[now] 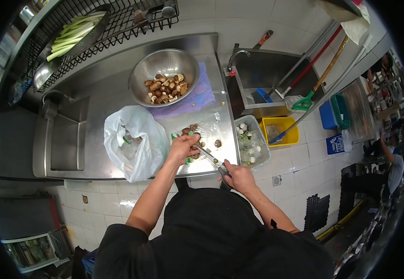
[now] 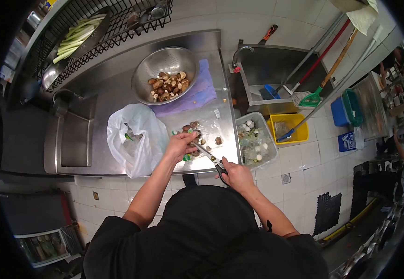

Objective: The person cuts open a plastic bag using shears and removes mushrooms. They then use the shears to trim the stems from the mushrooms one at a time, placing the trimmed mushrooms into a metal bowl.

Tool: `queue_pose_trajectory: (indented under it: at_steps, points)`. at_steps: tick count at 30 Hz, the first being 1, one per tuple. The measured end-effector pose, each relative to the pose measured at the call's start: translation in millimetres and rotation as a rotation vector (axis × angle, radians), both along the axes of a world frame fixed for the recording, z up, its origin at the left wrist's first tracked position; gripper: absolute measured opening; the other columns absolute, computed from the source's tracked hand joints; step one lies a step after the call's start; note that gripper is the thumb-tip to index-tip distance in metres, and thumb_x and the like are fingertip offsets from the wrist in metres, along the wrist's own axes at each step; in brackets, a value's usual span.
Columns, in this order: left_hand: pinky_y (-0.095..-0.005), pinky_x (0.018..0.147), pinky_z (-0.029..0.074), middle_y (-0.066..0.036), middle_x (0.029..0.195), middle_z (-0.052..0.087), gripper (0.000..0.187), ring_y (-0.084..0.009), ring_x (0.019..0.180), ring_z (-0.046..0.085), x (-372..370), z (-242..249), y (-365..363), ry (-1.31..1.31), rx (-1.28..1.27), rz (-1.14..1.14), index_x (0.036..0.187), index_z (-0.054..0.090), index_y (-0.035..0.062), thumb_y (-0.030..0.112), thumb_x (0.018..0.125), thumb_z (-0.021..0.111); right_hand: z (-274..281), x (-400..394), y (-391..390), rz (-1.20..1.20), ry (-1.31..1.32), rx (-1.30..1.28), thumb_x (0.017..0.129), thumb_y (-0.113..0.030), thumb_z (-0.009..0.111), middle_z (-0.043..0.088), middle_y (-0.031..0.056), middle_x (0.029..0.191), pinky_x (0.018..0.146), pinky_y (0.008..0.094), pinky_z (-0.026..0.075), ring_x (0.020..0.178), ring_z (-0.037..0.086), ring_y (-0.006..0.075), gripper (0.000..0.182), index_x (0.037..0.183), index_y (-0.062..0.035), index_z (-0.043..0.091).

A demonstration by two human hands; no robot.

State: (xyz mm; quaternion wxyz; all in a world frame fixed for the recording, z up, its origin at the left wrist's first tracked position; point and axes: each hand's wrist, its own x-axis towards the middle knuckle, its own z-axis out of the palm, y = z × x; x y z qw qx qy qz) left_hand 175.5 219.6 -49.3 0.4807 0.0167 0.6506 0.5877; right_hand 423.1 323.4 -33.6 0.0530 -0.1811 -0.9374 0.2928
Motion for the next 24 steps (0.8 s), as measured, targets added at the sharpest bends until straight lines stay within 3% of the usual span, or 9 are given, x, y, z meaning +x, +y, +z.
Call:
queue_pose_trajectory:
  at_steps: [4, 7, 9, 10, 12, 15, 20, 22, 24]
  points:
    - [-0.0323, 0.073, 0.063, -0.008, 0.098, 0.066, 0.034, -0.0179, 0.082, 0.067, 0.1, -3.1, 5.8, 0.024, -0.072, 0.015, 0.104, 0.066, -0.0005, 0.031, 0.094, 0.071, 9.7, -7.8, -2.6, -0.047, -0.01, -0.057, 0.079, -0.02, 0.077, 0.07, 0.0163, 0.078, 0.067, 0.0422, 0.055, 0.069, 0.068, 0.0343, 0.051, 0.124, -0.0003, 0.062]
    - [-0.032, 0.074, 0.063, -0.01, 0.1, 0.066, 0.034, -0.0222, 0.088, 0.069, -2.6, 0.7, 6.3, -0.061, -0.024, 0.013, 0.108, 0.065, -0.0022, 0.029, 0.096, 0.069, 14.3, -11.1, 1.0, -0.111, -0.131, -0.341, 0.08, -0.024, 0.081, 0.069, 0.0103, 0.067, 0.059, 0.0369, 0.051, 0.059, 0.066, 0.0253, 0.045, 0.115, 0.001, 0.068]
    - [-0.0313, 0.073, 0.063, -0.011, 0.1, 0.066, 0.034, -0.0236, 0.087, 0.07, -12.2, -22.9, 2.5, -0.099, 0.047, 0.006, 0.11, 0.064, -0.0034, 0.027, 0.097, 0.067, 12.9, -6.0, 2.7, -0.193, -0.084, -0.717, 0.08, -0.026, 0.085, 0.063, 0.0002, 0.059, 0.051, 0.0295, 0.044, 0.052, 0.06, 0.0111, 0.045, 0.111, 0.002, 0.07]
    - [-0.0306, 0.071, 0.063, -0.012, 0.1, 0.066, 0.033, -0.025, 0.086, 0.07, -14.2, -26.0, 1.1, -0.138, 0.117, 0.001, 0.112, 0.063, -0.0046, 0.025, 0.098, 0.065, 1.0, -0.7, 3.4, -0.194, -0.085, -0.719, 0.08, -0.026, 0.085, 0.063, 0.0002, 0.059, 0.051, 0.0295, 0.044, 0.052, 0.06, 0.0111, 0.045, 0.111, 0.002, 0.07]
    - [-0.0301, 0.069, 0.063, -0.013, 0.1, 0.065, 0.03, -0.0248, 0.082, 0.07, -13.9, -25.6, -0.5, -0.128, 0.099, 0.002, 0.112, 0.062, -0.0051, 0.022, 0.099, 0.063, -14.7, 3.1, 2.6, -0.221, -0.037, -0.875, 0.081, -0.025, 0.085, 0.056, -0.0066, 0.057, 0.046, 0.0232, 0.037, 0.051, 0.053, 0.0011, 0.047, 0.116, 0.0029, 0.068]
    - [-0.0293, 0.063, 0.063, -0.014, 0.099, 0.065, 0.027, -0.0239, 0.073, 0.07, -9.4, -16.4, 0.8, -0.056, 0.069, -0.021, 0.113, 0.061, -0.006, 0.017, 0.098, 0.062, 13.9, 9.7, -0.9, -0.443, -0.112, -1.141, 0.081, -0.026, 0.085, 0.053, -0.0065, 0.054, 0.045, 0.0215, 0.035, 0.048, 0.049, 0.0015, 0.049, 0.115, 0.0039, 0.068]
    - [-0.0266, 0.055, 0.059, -0.013, 0.097, 0.063, 0.025, -0.0201, 0.067, 0.068, -0.6, -14.8, 9.0, 0.118, 0.031, -0.081, 0.111, 0.06, -0.0064, 0.005, 0.091, 0.069, 1.9, 16.0, 0.3, -0.45, -0.096, -1.09, 0.08, -0.027, 0.086, 0.053, -0.0067, 0.056, 0.044, 0.0206, 0.033, 0.048, 0.047, 0.0004, 0.052, 0.115, 0.0049, 0.067]
    - [-0.0247, 0.05, 0.054, -0.01, 0.094, 0.063, 0.03, -0.0171, 0.065, 0.067, 3.1, -11.9, 13.7, 0.274, -0.043, -0.108, 0.108, 0.062, -0.0044, -0.001, 0.081, 0.076, -7.0, 17.2, 0.8, -0.448, -0.085, -1.064, 0.079, -0.028, 0.087, 0.053, -0.007, 0.057, 0.045, 0.0205, 0.033, 0.049, 0.046, 0.0003, 0.053, 0.115, 0.0053, 0.067]
    - [-0.0259, 0.053, 0.052, -0.009, 0.088, 0.063, 0.031, -0.0168, 0.063, 0.065, 4.9, -18.3, 16.7, 0.234, -0.019, -0.096, 0.107, 0.062, -0.0042, -0.002, 0.079, 0.076, -24.0, 18.9, 1.4, -0.434, -0.011, -1.041, 0.079, -0.028, 0.087, 0.052, -0.0081, 0.059, 0.046, 0.0206, 0.031, 0.05, 0.044, -0.0002, 0.053, 0.114, 0.0061, 0.066]
